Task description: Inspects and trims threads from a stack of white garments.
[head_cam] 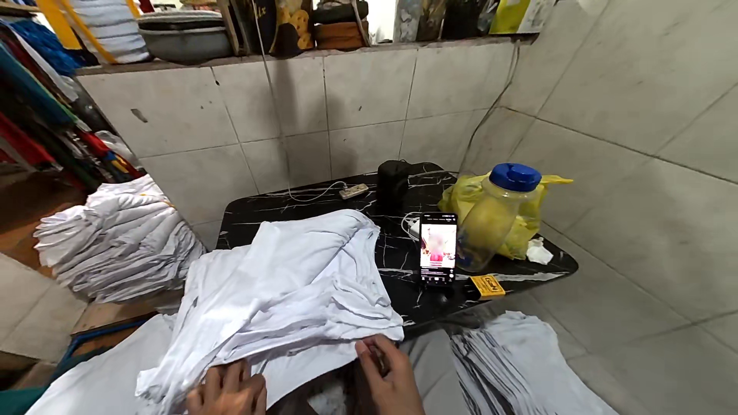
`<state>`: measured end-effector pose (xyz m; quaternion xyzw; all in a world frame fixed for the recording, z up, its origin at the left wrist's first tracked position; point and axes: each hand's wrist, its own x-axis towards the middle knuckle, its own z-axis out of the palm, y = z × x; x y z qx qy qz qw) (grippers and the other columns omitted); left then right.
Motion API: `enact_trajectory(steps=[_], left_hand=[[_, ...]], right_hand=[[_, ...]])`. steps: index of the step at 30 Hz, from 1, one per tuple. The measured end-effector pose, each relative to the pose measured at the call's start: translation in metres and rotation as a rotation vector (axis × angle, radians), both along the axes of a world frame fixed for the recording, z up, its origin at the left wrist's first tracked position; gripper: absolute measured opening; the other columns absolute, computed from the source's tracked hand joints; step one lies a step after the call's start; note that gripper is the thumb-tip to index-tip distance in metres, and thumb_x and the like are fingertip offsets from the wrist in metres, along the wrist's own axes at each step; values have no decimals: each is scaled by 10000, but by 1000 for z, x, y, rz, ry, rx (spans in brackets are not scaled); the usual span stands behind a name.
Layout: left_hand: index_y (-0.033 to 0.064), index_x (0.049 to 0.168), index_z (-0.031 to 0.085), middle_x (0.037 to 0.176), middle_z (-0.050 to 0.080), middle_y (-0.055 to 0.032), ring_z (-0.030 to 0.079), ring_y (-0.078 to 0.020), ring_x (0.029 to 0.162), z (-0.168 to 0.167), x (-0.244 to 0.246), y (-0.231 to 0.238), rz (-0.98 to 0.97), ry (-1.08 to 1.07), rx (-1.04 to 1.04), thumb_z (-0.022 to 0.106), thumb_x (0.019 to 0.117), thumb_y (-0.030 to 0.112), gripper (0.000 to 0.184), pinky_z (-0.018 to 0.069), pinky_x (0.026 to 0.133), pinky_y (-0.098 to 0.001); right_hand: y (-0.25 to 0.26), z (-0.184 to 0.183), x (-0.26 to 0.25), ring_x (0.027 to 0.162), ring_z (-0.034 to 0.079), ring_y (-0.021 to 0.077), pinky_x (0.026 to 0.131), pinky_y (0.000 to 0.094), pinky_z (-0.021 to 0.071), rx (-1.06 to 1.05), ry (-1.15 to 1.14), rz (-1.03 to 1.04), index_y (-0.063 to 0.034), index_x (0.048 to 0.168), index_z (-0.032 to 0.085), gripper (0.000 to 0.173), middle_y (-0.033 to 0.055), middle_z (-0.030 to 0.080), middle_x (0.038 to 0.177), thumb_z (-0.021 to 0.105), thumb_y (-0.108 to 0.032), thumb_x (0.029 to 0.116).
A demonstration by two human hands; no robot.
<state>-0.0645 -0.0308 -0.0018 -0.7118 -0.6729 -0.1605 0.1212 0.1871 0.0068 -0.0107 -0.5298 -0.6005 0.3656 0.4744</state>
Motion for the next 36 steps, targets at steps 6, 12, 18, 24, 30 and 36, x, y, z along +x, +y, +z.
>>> enact_trajectory(steps=[6,12,18,24,30,36], left_hand=[[-51,997,701,959,692,-279,693,-475,908,3,4,-12,80,-250,-89,658,878,87,187,549,786,-612],[-54,1270,618,904,718,-209,704,-347,727,-10,8,-16,158,-431,-125,579,964,135,362,564,645,-532],[17,982,541,867,671,50,669,-11,727,-9,0,2,-18,-1152,363,693,849,-94,230,616,678,-223],[144,1122,467,945,694,58,712,-64,828,16,5,18,140,-2093,337,358,1017,-85,274,636,751,-279],[143,910,537,770,677,96,658,-17,688,6,-8,15,-13,-1817,197,442,882,-160,319,585,651,-213],[140,917,565,820,686,78,667,-30,743,-10,-18,7,-94,-1754,188,527,845,-165,315,591,698,-231]], right_hand=[[16,-7,-11,386,350,-17,377,154,322,-249,972,5,-85,980,584,36,-81,452,532,560,-68,1001],[21,-10,-18,390,341,-6,391,162,328,-345,1019,54,-95,1044,517,38,-79,419,522,485,-74,1042],[23,-19,-24,585,536,-42,562,153,489,-157,448,37,-3,1024,679,227,-52,660,790,759,-185,913],[28,-37,-20,792,669,-24,767,185,569,-57,380,60,-1,983,725,140,-21,737,871,744,-105,892],[34,-29,-13,402,370,-18,401,163,333,-332,794,99,-119,887,545,107,-107,426,506,564,-102,991],[33,-22,-19,376,355,-7,387,158,324,-359,871,69,-108,874,517,153,-86,402,476,489,-37,1007]])
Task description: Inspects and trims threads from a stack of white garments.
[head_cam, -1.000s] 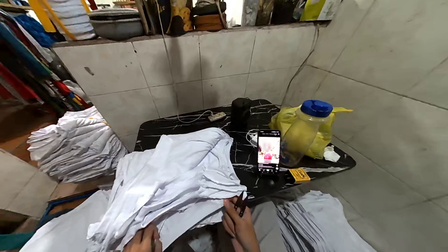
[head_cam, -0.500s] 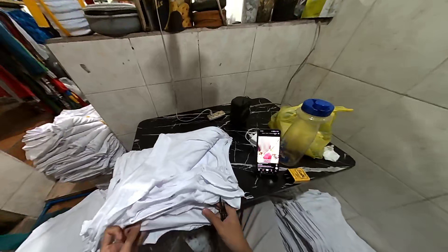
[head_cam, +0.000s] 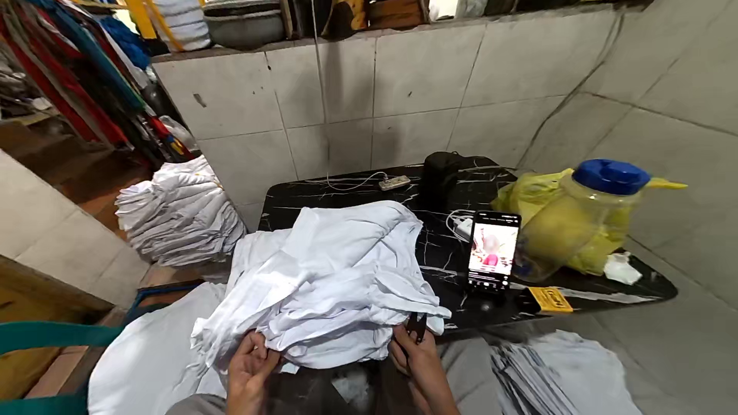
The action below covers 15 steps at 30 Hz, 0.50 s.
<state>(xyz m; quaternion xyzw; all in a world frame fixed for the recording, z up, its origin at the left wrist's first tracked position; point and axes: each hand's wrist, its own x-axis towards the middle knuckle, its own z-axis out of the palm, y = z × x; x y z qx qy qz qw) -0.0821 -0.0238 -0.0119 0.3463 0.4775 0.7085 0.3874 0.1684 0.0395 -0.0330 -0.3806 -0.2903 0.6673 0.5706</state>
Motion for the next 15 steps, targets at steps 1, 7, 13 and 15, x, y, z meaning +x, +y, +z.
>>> enact_trajectory(steps=[1,7,13,15], left_hand=[[138,920,564,827,688,78,667,-27,756,-1,1,0,4,-2,6,525,848,-168,317,589,715,-224],[130,917,551,777,673,52,652,-40,671,0,11,2,15,-106,17,505,866,-153,291,581,634,-223],[148,898,614,773,684,59,663,-41,667,-11,4,0,-20,-29,94,614,834,-125,280,590,654,-232],[163,903,627,812,680,70,657,-28,698,-13,3,-1,-34,24,133,697,836,-55,238,583,678,-218]], right_hand=[[0,0,0,376,355,-7,385,158,324,6,-6,-3,-110,872,520,148,-88,401,477,498,-43,1003],[-5,5,-2,396,383,1,403,168,354,47,-105,-60,-110,884,526,116,-84,427,497,523,-73,994],[-18,13,-18,435,447,0,422,175,418,71,-232,-163,-103,931,536,163,-83,525,589,699,-102,936],[-27,13,-29,447,467,-13,427,170,431,55,-240,-239,-97,941,538,239,-89,554,610,765,-71,872]])
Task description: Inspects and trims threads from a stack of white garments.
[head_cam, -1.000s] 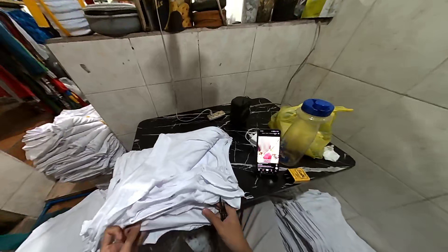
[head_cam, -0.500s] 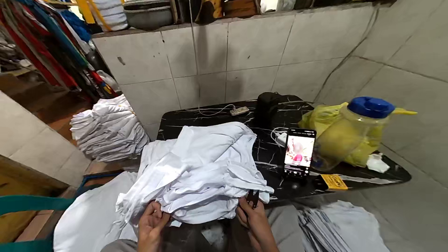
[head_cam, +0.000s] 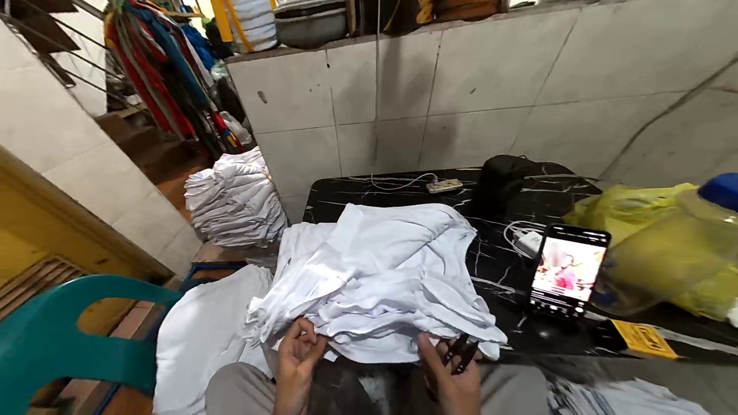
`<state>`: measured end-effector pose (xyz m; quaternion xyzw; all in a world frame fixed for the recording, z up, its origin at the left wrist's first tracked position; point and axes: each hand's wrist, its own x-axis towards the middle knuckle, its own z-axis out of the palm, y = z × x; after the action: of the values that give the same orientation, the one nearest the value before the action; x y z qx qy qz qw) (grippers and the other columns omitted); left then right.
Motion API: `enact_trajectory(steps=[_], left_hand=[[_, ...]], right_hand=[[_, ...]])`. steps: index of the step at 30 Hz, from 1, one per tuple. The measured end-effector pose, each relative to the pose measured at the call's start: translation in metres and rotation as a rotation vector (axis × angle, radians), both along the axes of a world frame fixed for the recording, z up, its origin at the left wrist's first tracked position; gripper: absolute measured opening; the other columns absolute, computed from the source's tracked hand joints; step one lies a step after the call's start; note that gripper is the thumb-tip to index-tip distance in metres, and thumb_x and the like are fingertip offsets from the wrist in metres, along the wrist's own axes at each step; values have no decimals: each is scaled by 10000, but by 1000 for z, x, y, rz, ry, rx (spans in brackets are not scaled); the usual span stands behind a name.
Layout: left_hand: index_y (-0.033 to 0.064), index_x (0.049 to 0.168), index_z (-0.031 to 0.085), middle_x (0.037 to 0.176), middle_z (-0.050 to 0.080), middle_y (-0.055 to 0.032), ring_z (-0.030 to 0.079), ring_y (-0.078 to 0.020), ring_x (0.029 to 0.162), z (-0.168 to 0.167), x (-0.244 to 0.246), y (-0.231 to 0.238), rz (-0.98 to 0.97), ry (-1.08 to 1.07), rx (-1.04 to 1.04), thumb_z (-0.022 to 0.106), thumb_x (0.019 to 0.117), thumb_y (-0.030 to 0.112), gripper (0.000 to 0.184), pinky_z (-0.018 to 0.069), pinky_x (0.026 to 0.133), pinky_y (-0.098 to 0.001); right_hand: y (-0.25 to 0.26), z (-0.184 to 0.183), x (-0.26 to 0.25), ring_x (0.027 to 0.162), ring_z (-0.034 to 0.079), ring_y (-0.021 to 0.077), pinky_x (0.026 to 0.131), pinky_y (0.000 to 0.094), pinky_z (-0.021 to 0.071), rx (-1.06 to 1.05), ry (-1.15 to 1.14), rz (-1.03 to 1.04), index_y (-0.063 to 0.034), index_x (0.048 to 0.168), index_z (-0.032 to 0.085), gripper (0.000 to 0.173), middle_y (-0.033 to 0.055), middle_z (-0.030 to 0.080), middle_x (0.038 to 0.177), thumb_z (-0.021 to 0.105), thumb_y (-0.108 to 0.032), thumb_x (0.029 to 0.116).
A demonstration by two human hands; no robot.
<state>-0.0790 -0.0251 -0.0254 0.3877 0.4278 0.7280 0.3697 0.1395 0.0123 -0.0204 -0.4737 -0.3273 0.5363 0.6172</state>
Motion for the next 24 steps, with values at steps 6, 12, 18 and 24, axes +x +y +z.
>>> enact_trajectory(steps=[6,12,18,24], left_hand=[[169,945,597,902,679,61,694,-63,732,11,8,-7,-4,60,-4,872,748,27,367,640,716,-267],[144,982,586,872,682,35,677,-79,696,4,8,-6,-17,55,-9,770,831,-27,293,617,667,-268],[141,976,567,910,678,62,678,-60,774,6,10,-10,-9,87,-26,731,819,-102,333,614,744,-265],[217,974,574,891,680,148,661,0,757,7,9,-14,-8,158,-35,695,829,-127,393,600,721,-217]], right_hand=[[-17,-21,-20,506,430,-91,518,104,412,236,-426,-244,35,844,605,182,-99,492,592,763,-28,777],[-12,-26,-20,610,634,80,563,211,547,713,-833,-29,-38,811,685,187,63,671,728,725,-185,919],[-10,-7,-50,888,738,175,806,347,622,596,-723,338,-37,1078,765,239,107,755,999,728,-233,945],[-4,-6,-55,770,726,190,668,355,617,681,-728,306,-11,937,735,81,111,732,900,729,-20,857]])
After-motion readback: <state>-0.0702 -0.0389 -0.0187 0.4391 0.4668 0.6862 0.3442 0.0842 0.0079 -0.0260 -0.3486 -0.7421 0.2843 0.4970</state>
